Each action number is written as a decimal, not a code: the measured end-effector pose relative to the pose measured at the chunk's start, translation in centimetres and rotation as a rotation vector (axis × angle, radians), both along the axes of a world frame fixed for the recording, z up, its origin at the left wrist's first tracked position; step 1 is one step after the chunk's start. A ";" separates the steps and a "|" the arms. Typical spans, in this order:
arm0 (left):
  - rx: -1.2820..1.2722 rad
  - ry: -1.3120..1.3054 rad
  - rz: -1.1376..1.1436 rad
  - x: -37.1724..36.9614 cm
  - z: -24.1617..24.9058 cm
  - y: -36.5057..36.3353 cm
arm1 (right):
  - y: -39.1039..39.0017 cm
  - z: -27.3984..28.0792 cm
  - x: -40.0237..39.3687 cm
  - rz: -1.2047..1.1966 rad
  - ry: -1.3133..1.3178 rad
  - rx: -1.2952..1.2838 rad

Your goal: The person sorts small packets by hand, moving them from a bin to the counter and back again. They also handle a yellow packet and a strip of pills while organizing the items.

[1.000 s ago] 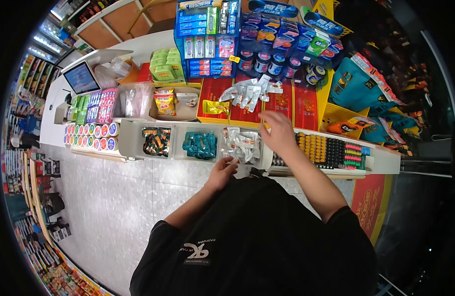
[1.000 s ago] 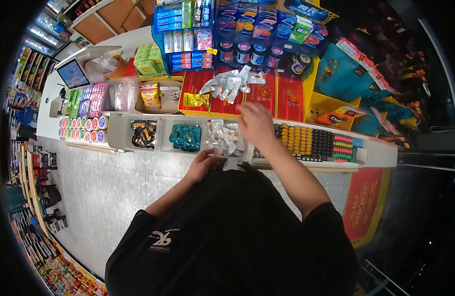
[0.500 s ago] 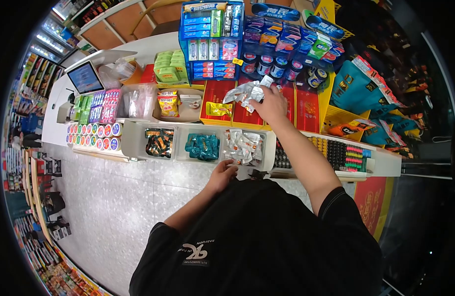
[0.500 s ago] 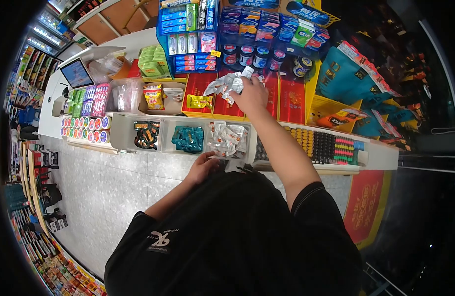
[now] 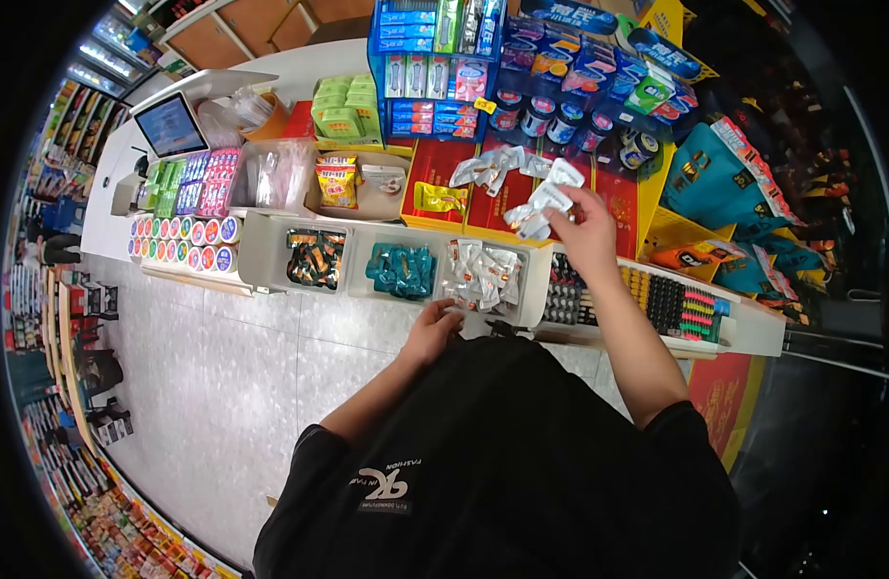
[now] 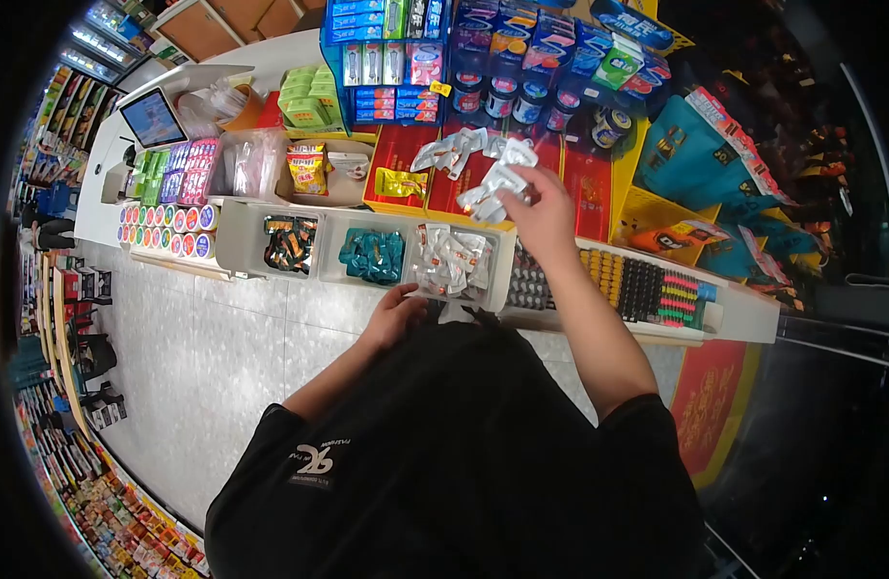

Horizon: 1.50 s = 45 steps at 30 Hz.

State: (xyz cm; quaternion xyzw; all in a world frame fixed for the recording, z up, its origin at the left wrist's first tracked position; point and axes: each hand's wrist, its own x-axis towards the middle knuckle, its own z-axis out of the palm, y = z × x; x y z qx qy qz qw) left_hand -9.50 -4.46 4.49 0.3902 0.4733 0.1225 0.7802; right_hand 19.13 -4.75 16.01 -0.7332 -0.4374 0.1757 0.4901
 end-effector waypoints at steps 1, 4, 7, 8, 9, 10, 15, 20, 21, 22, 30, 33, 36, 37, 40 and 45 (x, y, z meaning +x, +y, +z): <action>-0.002 0.001 0.007 0.1 0.0 0.0 | -0.9 0.4 -1.1 -0.002 0.007 -0.008; 0.008 0.015 -0.003 0.6 0.6 0.3 | -2.3 0.2 -2.9 0.103 0.017 -0.135; 0.029 0.020 0.010 0.9 -0.2 0.3 | -2.9 -0.7 -3.5 0.112 -0.191 -0.114; 0.048 0.012 0.030 0.9 -0.7 0.3 | -3.1 -0.6 -3.5 0.123 -0.164 -0.112; 0.047 0.013 0.025 1.0 -1.0 0.4 | -3.2 -0.6 -3.4 0.136 -0.139 -0.108; 0.045 0.017 0.020 0.9 -1.3 0.5 | -3.3 -0.4 -3.2 0.131 -0.137 -0.110; 0.058 0.056 -0.089 1.7 -2.7 0.3 | -4.3 -0.6 -1.7 0.011 -0.079 -0.075; 0.208 0.185 -0.217 3.1 -3.8 1.0 | -5.4 1.1 -3.2 0.029 -0.070 -0.102; 0.207 0.184 -0.221 3.1 -4.2 1.1 | -5.6 1.3 -3.7 0.072 -0.016 -0.102; 0.177 0.152 -0.197 2.8 -4.5 1.4 | -5.6 1.3 -4.0 0.115 0.039 -0.101; 0.149 0.146 -0.069 0.9 -5.1 2.4 | -5.4 -1.8 -4.6 0.259 -0.009 -0.117; 0.103 0.105 -0.030 0.8 -5.6 2.1 | -5.4 -2.6 -3.5 0.184 0.161 -0.156; 0.063 0.070 -0.058 0.7 -5.6 1.7 | -5.2 -2.2 -2.5 0.110 0.318 -0.109; 0.076 0.082 -0.066 0.9 -5.2 1.5 | -5.1 -1.7 -2.1 0.112 0.318 -0.110; 0.084 0.088 -0.076 1.0 -4.6 1.2 | -4.9 -1.0 -1.4 0.079 0.414 -0.156; 0.087 0.093 -0.080 1.0 -4.8 1.2 | -4.8 -0.6 -3.7 0.296 0.251 -0.182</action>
